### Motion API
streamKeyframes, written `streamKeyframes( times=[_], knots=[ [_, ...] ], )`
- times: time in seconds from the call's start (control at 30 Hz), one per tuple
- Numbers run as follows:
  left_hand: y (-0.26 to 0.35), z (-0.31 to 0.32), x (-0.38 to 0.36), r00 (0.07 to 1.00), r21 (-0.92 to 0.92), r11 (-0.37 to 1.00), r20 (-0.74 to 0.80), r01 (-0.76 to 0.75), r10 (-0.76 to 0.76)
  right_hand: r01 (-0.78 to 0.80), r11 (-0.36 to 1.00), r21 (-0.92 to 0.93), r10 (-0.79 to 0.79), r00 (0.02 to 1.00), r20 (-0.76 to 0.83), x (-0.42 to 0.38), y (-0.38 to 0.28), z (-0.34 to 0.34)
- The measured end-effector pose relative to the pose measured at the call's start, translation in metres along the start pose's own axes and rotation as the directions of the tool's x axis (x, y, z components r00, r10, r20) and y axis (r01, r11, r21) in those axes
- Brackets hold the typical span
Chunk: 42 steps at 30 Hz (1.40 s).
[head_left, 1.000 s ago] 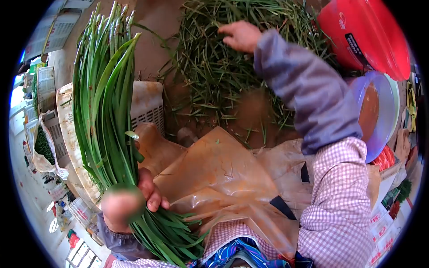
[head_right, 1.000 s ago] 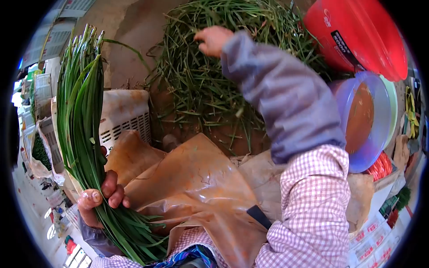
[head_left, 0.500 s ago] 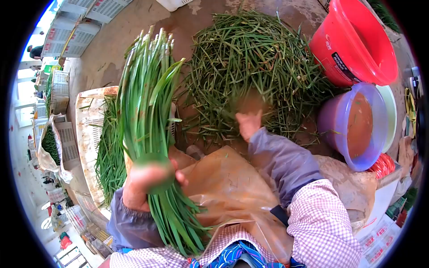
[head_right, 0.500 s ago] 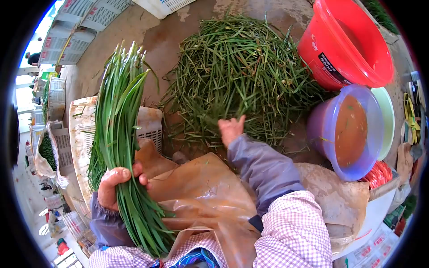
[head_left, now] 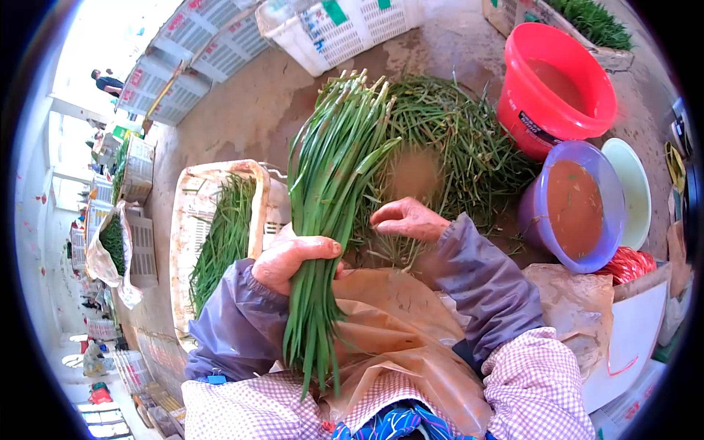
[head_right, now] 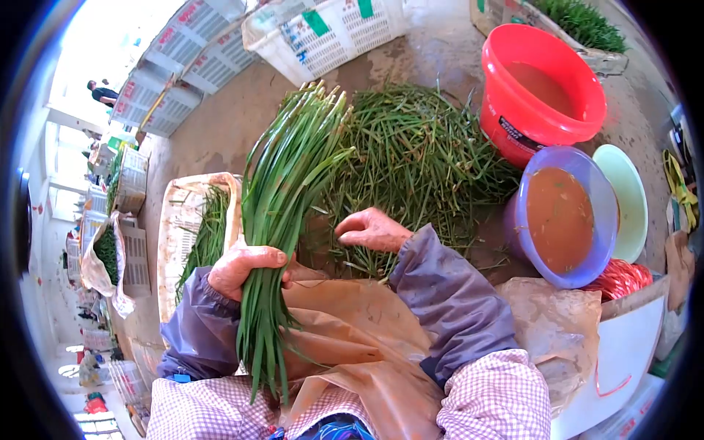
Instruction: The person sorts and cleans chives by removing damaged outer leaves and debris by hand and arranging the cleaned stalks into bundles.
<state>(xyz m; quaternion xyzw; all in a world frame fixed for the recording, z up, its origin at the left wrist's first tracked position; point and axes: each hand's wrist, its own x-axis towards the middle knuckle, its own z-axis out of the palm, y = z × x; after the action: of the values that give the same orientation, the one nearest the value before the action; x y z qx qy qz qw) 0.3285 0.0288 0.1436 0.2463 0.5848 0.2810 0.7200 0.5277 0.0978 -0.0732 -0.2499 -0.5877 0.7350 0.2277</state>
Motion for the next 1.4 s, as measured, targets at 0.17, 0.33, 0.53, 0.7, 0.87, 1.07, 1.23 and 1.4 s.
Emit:
streamKeyframes(
  times=[0.17,0.33,0.53,0.7,0.87,1.07,1.23,1.4],
  knots=[
    [0.031,0.015,-0.044,0.985,0.246,0.955,-0.017,-0.163,0.173,0.107,0.540,0.835,-0.348,0.931,0.106,-0.009,-0.064,0.059],
    [0.011,-0.017,-0.089,1.000,0.343,0.939,0.026,-0.010,0.001,0.405,0.049,0.913,-0.446,0.827,-0.343,0.002,-0.117,0.064],
    [-0.048,-0.071,-0.111,0.986,0.383,0.923,0.162,-0.028,-0.037,0.507,0.484,0.714,-0.081,0.838,-0.540,0.025,-0.090,0.049],
    [-0.081,-0.096,-0.125,0.982,0.215,0.975,0.169,0.047,-0.085,0.532,0.434,0.727,-0.184,0.842,-0.507,-0.014,-0.102,-0.047],
    [-0.102,-0.105,-0.127,0.988,0.005,0.999,0.149,0.043,-0.043,-0.334,0.183,-0.924,-0.126,0.925,-0.359,-0.057,-0.062,-0.046],
    [-0.109,-0.105,-0.125,0.983,-0.033,0.999,0.185,0.023,-0.016,0.105,0.944,-0.313,-0.129,0.990,-0.060,-0.051,-0.135,0.100],
    [-0.114,-0.108,-0.134,0.980,-0.044,0.999,0.197,0.031,-0.022,0.351,0.785,-0.510,-0.422,0.906,-0.026,-0.046,-0.134,0.140],
    [-0.121,-0.114,-0.140,0.970,-0.059,0.997,0.240,0.047,-0.032,0.342,0.877,-0.339,-0.424,0.881,-0.208,-0.046,-0.133,0.143]
  ],
)
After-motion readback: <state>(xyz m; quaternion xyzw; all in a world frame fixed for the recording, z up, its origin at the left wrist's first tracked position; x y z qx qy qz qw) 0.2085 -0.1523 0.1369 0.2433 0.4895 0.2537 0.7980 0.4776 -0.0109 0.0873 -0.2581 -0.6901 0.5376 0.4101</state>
